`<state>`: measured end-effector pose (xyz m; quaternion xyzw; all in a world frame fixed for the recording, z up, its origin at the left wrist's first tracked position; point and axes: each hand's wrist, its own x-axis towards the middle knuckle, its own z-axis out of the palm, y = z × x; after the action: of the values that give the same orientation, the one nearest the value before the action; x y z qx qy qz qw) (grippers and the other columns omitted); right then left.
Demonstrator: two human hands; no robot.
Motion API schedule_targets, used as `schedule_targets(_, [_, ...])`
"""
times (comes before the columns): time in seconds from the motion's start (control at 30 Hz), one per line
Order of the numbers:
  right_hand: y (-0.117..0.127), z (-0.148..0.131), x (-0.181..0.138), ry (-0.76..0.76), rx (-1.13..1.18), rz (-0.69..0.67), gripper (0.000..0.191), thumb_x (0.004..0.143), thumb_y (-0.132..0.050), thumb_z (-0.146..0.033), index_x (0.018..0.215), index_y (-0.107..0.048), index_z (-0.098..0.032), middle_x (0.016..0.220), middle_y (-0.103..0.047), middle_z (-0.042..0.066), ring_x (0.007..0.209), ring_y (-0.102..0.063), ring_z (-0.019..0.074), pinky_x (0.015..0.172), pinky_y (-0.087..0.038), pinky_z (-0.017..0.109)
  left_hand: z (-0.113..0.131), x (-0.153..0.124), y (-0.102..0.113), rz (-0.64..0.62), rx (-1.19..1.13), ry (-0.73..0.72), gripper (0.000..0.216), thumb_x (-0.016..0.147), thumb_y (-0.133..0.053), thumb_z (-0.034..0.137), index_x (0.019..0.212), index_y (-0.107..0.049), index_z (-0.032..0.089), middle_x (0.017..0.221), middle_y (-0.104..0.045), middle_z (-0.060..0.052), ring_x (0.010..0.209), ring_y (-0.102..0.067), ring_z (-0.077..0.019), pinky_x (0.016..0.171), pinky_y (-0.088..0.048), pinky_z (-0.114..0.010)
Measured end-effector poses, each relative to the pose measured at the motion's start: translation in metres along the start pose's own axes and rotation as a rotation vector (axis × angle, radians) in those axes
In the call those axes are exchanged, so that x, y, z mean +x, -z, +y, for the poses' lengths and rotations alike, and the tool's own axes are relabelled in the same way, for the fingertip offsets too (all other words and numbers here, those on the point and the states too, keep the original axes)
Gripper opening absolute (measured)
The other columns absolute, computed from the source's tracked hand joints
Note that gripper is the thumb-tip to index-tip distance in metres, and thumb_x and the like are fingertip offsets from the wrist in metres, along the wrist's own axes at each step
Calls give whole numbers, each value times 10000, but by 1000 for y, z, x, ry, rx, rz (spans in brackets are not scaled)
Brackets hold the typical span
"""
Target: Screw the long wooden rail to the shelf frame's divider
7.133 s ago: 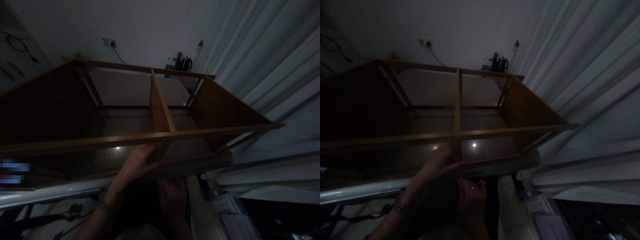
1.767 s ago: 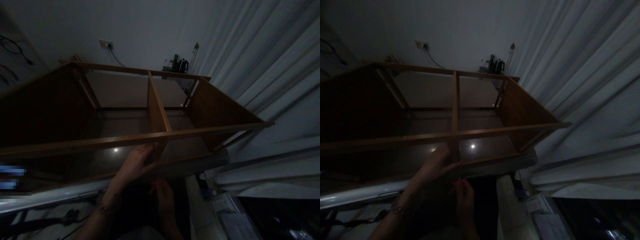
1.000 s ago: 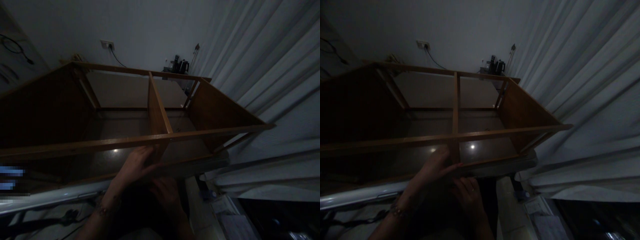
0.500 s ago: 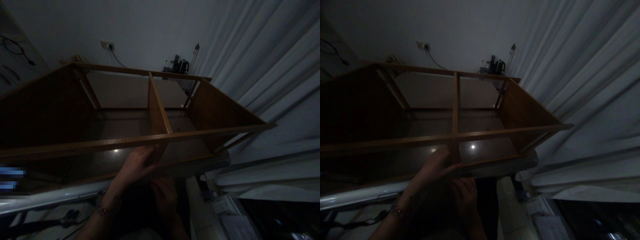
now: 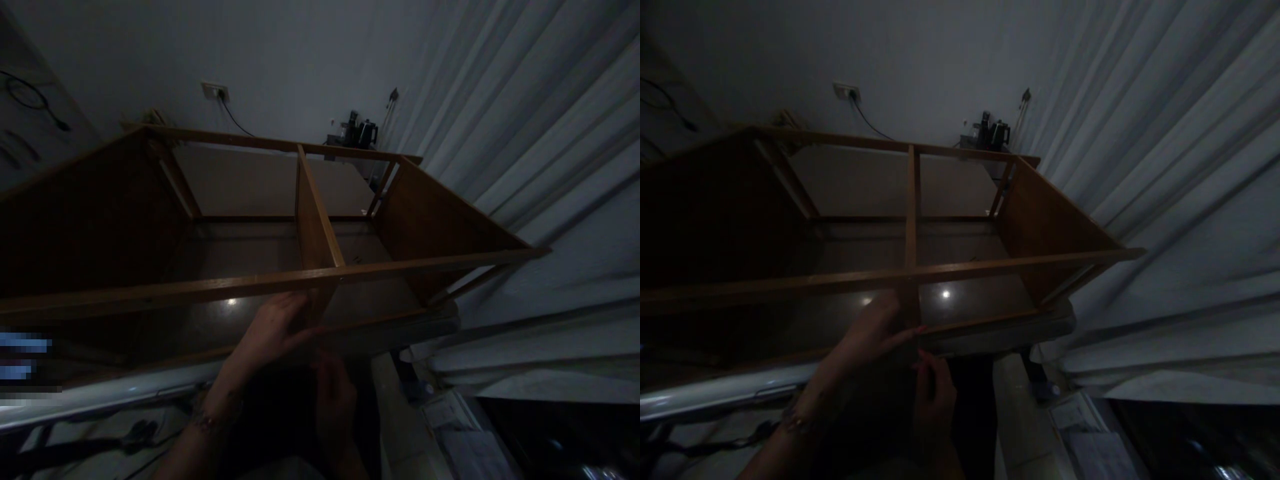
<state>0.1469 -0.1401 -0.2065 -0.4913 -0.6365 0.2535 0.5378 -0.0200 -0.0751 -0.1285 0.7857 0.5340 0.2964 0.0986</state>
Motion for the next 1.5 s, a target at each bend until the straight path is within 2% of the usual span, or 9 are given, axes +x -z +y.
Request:
schedule_targets(0.1, [2,2,3,146,-86,40,210,985,-475,-255,1063,-665,-210,888,-735,52,766,-710,149,695,-567,230,1,0,1,-16,-18,-1,380,878,-591,503,1044,-613,162,1041,-688,-103,945,-652,-254,810,-528,-375])
schedule_targets(0.17, [1,3,4,154,-104,53,220,991,-466,-265,1068,-662,-203,879,-733,58,749,-707,150,674,-567,230,1,1,3,-28,-30,-1,377,880,-591,498,1050,-616,163,1058,-686,-106,951,-651,-254,820,-527,-379])
schedule_targets(0.37, [-7,0,-1,-95,54,86,193,999,-450,-312,1002,-606,-198,721,-684,8,619,-670,130,583,-542,214,2,0,3,-11,-17,7,344,871,-608,486,1005,-622,169,985,-694,-90,908,-658,-250,791,-534,-370])
schedule_targets(0.47, [-7,2,-2,-101,69,48,182,1005,-436,-302,1049,-582,-201,697,-674,-7,601,-663,128,565,-535,213,0,-1,1,2,-16,7,353,869,-608,491,1019,-620,171,1000,-694,-91,938,-653,-257,811,-534,-379])
schedule_targets(0.7, [14,23,9,380,-198,-38,127,965,-545,-236,992,-668,-236,836,-739,17,740,-686,155,688,-531,283,-2,0,-1,-22,-26,7,355,866,-615,483,1045,-632,177,1054,-691,-103,984,-647,-263,843,-532,-395])
schedule_targets(0.93, [24,19,20,573,-391,-61,217,926,-626,-212,1135,-672,-254,830,-766,-10,693,-674,158,704,-434,325,-1,1,0,-4,-19,3,361,863,-621,481,1056,-628,175,1064,-693,-105,985,-656,-264,835,-537,-383])
schedule_targets(1.13, [22,20,18,571,-449,-49,320,904,-669,-256,1222,-635,-270,907,-777,-8,730,-678,180,748,-406,351,0,0,0,6,-17,-8,339,864,-619,483,1014,-638,180,1019,-703,-87,934,-667,-253,807,-541,-371])
schedule_targets(1.27, [21,19,12,547,-594,-11,222,932,-635,-279,1152,-660,-270,930,-779,-19,726,-660,184,769,-348,381,-1,-1,0,19,7,-27,412,866,-621,477,1129,-608,160,1116,-692,-118,1036,-650,-283,867,-534,-401])
schedule_targets(1.5, [16,7,10,494,-668,-2,223,1002,-500,-348,961,-698,-254,784,-770,-20,643,-605,175,691,-265,387,0,1,1,-8,5,-17,358,864,-618,490,1018,-627,166,1028,-704,-100,954,-663,-265,816,-541,-395])
